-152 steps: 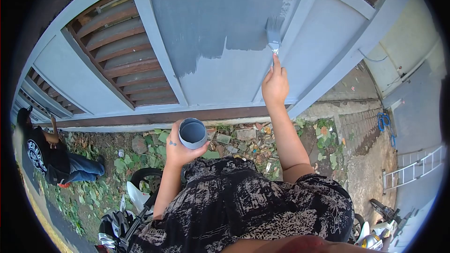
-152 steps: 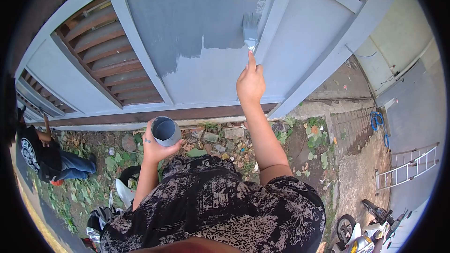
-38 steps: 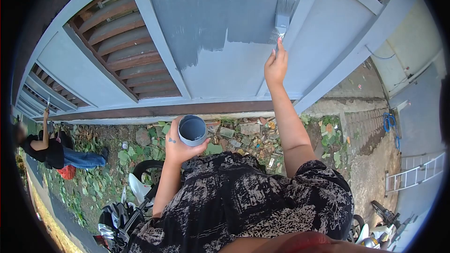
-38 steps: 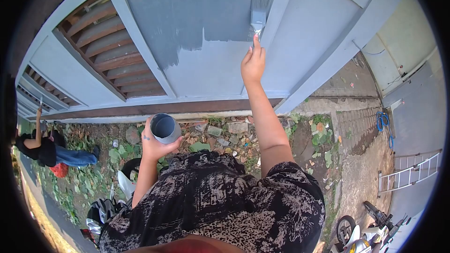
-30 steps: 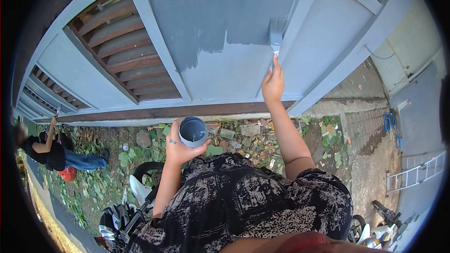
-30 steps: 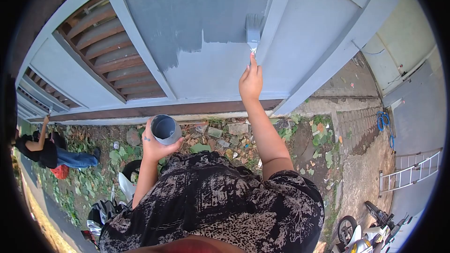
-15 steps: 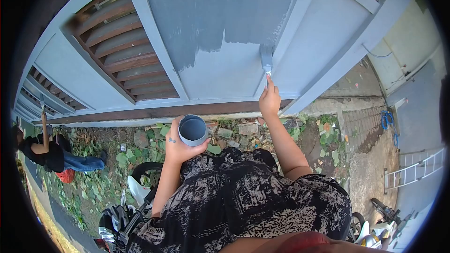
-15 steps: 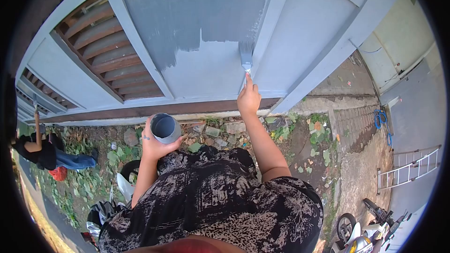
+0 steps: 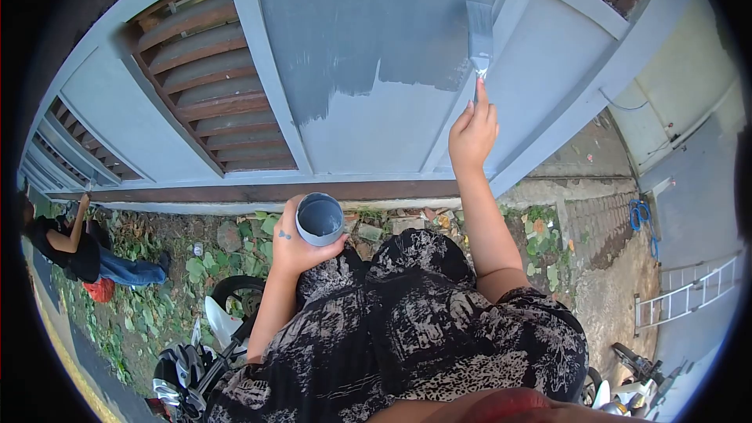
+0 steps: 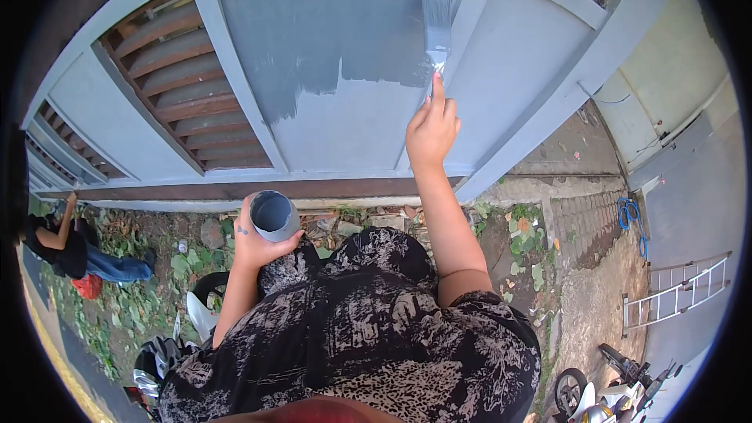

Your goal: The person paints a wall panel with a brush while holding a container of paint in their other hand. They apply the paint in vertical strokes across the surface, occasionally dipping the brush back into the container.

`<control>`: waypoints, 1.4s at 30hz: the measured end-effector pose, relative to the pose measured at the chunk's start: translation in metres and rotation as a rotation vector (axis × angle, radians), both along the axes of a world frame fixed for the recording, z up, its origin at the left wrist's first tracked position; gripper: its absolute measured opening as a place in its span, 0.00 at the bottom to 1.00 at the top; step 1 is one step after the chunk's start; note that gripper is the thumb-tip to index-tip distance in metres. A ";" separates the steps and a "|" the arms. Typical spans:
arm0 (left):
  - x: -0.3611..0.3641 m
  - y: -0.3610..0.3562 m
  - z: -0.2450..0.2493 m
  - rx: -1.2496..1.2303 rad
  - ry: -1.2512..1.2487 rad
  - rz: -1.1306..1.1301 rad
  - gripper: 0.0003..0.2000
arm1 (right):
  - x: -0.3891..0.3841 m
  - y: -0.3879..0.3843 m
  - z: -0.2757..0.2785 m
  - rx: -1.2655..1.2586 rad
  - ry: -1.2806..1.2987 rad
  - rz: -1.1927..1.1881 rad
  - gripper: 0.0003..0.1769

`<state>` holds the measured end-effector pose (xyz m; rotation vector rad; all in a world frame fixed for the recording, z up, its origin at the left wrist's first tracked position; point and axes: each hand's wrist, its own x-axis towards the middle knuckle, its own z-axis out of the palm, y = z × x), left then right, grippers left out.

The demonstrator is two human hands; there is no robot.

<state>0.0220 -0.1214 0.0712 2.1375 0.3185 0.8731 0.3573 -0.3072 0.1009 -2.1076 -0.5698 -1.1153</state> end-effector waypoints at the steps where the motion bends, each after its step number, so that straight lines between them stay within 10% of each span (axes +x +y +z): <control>1: -0.001 -0.001 0.001 0.011 0.016 0.003 0.40 | 0.008 0.003 0.011 0.022 -0.032 -0.009 0.31; 42: -0.014 0.006 -0.002 -0.060 -0.020 0.027 0.40 | -0.003 0.011 0.050 0.023 -0.125 -0.017 0.27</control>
